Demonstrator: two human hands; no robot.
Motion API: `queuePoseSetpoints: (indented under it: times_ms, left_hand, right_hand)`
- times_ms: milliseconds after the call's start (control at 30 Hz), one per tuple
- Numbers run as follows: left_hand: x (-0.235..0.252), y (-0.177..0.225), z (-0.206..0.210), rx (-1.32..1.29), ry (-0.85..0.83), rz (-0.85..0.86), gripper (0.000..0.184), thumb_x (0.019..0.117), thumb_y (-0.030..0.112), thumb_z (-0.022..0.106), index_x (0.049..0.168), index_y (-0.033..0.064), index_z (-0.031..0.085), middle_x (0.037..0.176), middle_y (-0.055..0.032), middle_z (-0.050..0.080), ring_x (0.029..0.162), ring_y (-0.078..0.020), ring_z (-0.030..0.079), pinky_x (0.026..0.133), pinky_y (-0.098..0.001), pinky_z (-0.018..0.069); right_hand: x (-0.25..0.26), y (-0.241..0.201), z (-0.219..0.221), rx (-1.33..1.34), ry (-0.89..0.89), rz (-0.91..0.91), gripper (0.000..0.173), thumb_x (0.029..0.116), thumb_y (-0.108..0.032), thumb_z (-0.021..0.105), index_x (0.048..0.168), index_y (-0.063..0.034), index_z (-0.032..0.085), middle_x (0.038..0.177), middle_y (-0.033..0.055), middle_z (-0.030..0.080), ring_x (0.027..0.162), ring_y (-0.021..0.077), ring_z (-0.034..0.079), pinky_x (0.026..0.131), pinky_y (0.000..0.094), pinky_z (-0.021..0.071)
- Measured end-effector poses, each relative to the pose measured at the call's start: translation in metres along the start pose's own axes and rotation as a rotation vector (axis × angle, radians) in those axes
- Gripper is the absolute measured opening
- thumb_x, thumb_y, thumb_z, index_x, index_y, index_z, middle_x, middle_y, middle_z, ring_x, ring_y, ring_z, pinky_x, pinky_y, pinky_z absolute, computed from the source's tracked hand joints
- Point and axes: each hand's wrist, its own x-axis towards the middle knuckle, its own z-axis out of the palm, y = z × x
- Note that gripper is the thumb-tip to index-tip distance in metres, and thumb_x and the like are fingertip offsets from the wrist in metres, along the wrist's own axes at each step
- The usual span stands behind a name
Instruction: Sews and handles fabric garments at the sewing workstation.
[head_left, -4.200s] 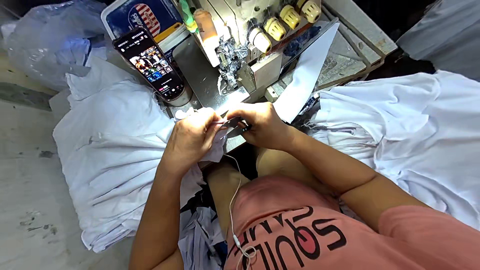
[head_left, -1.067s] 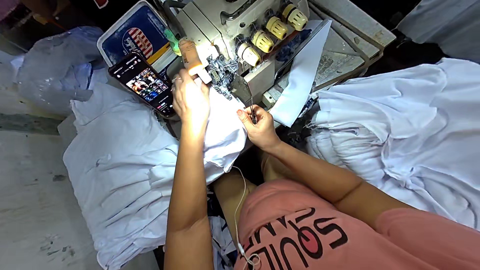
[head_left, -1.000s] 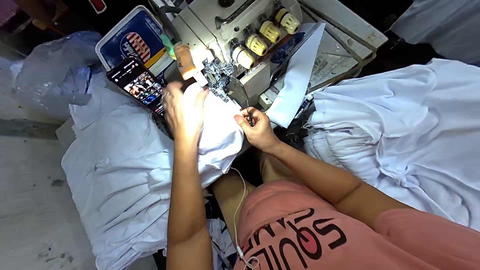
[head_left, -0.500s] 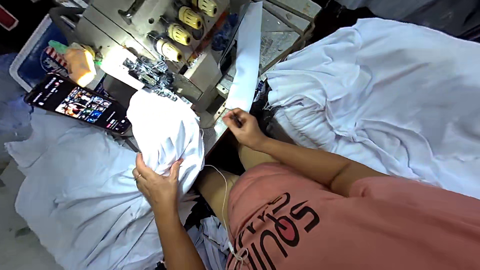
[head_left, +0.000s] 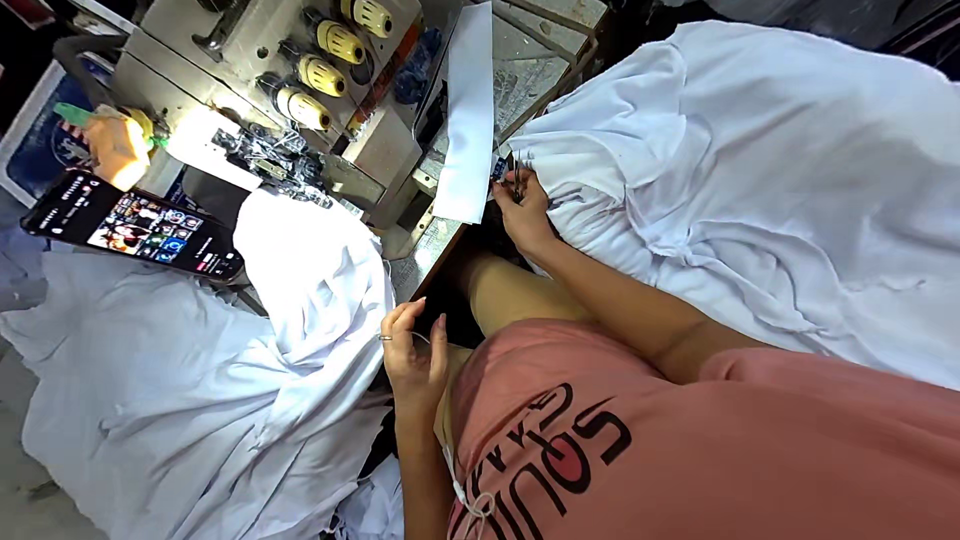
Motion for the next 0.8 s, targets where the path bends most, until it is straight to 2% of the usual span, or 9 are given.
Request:
queuePoseSetpoints:
  times_ms: [100,200,300,400,500,600,633,700,800]
  left_hand:
    - [0.000,-0.002,-0.001,-0.046,-0.068,-0.027,0.024,0.0956,0.007,0.065,0.110,-0.0116,0.064,0.107,-0.0182,0.066,0.105,-0.0113,0.064,0.092,-0.0222,0.0533]
    - [0.003,0.001,-0.003,-0.071,-0.130,-0.050,0.024,0.0960,0.008,0.065,0.110,-0.0111,0.065,0.108,-0.0174,0.066,0.104,-0.0100,0.065,0.092,-0.0216,0.0534]
    - [0.006,-0.003,-0.004,-0.066,-0.195,-0.058,0.024,0.0965,0.010,0.063,0.110,-0.0106,0.066,0.107,-0.0181,0.067,0.102,-0.0114,0.066,0.091,-0.0235,0.0541]
    - [0.015,-0.006,0.000,-0.081,-0.262,-0.122,0.026,0.0989,0.009,0.059,0.115,-0.0103,0.066,0.108,-0.0170,0.067,0.098,-0.0086,0.065,0.088,-0.0219,0.0546]
    - [0.034,0.003,0.009,-0.178,-0.349,-0.431,0.033,0.1065,0.015,0.048,0.129,-0.0074,0.059,0.115,-0.0155,0.068,0.100,-0.0115,0.067,0.089,-0.0293,0.0559]
    - [0.056,0.006,0.026,-0.481,-0.446,-0.757,0.038,0.1109,0.022,0.037,0.139,0.0003,0.048,0.106,-0.0027,0.067,0.089,-0.0054,0.066,0.082,-0.0265,0.0566]
    - [0.060,0.004,0.033,-0.583,-0.459,-0.801,0.036,0.1105,0.021,0.037,0.140,0.0019,0.047,0.098,0.0009,0.065,0.081,-0.0032,0.065,0.076,-0.0240,0.0563]
    - [0.064,0.000,0.043,-0.750,-0.455,-0.836,0.035,0.1068,0.009,0.047,0.141,0.0018,0.045,0.091,-0.0007,0.071,0.074,-0.0062,0.069,0.070,-0.0239,0.0594]
    - [0.062,-0.006,0.050,-0.761,-0.372,-0.799,0.042,0.0956,-0.009,0.058,0.136,0.0012,0.052,0.085,0.0024,0.071,0.071,-0.0042,0.068,0.070,-0.0215,0.0586]
  right_hand:
    - [-0.001,-0.004,0.002,0.088,-0.006,0.100,0.037,0.0997,-0.014,0.065,0.127,0.0039,0.048,0.089,0.0018,0.058,0.066,-0.0002,0.051,0.060,0.0168,0.0442]
    - [-0.002,-0.008,0.000,0.096,-0.003,0.126,0.034,0.0964,-0.004,0.065,0.126,0.0050,0.051,0.091,0.0035,0.057,0.075,0.0032,0.055,0.071,0.0200,0.0496]
    - [-0.019,-0.014,-0.007,0.018,-0.093,0.104,0.029,0.0947,-0.003,0.064,0.119,0.0037,0.052,0.088,0.0027,0.055,0.069,0.0040,0.053,0.063,0.0208,0.0473]
    - [-0.058,-0.029,-0.018,-0.069,-0.230,0.006,0.029,0.0948,-0.005,0.063,0.119,0.0061,0.051,0.097,0.0087,0.059,0.080,0.0070,0.058,0.072,0.0233,0.0510]
    - [-0.093,-0.033,-0.024,-0.104,-0.306,-0.137,0.026,0.0931,-0.005,0.064,0.115,0.0040,0.053,0.092,0.0082,0.061,0.073,0.0056,0.058,0.065,0.0212,0.0507]
    - [-0.109,-0.041,-0.026,-0.137,-0.526,-0.223,0.023,0.0912,-0.001,0.066,0.111,0.0088,0.060,0.093,0.0135,0.066,0.076,0.0109,0.062,0.069,0.0259,0.0540]
    - [-0.110,-0.039,-0.025,-0.132,-0.614,-0.289,0.020,0.0897,-0.001,0.066,0.107,0.0096,0.064,0.092,0.0155,0.069,0.078,0.0126,0.065,0.071,0.0269,0.0552]
    - [-0.109,-0.031,-0.024,-0.082,-0.754,-0.456,0.016,0.0880,-0.001,0.065,0.099,0.0096,0.068,0.083,0.0154,0.069,0.073,0.0120,0.064,0.068,0.0245,0.0533]
    - [-0.096,-0.030,-0.028,-0.029,-0.657,-0.592,0.017,0.0865,-0.002,0.068,0.099,0.0092,0.069,0.084,0.0139,0.070,0.072,0.0093,0.065,0.068,0.0222,0.0549]
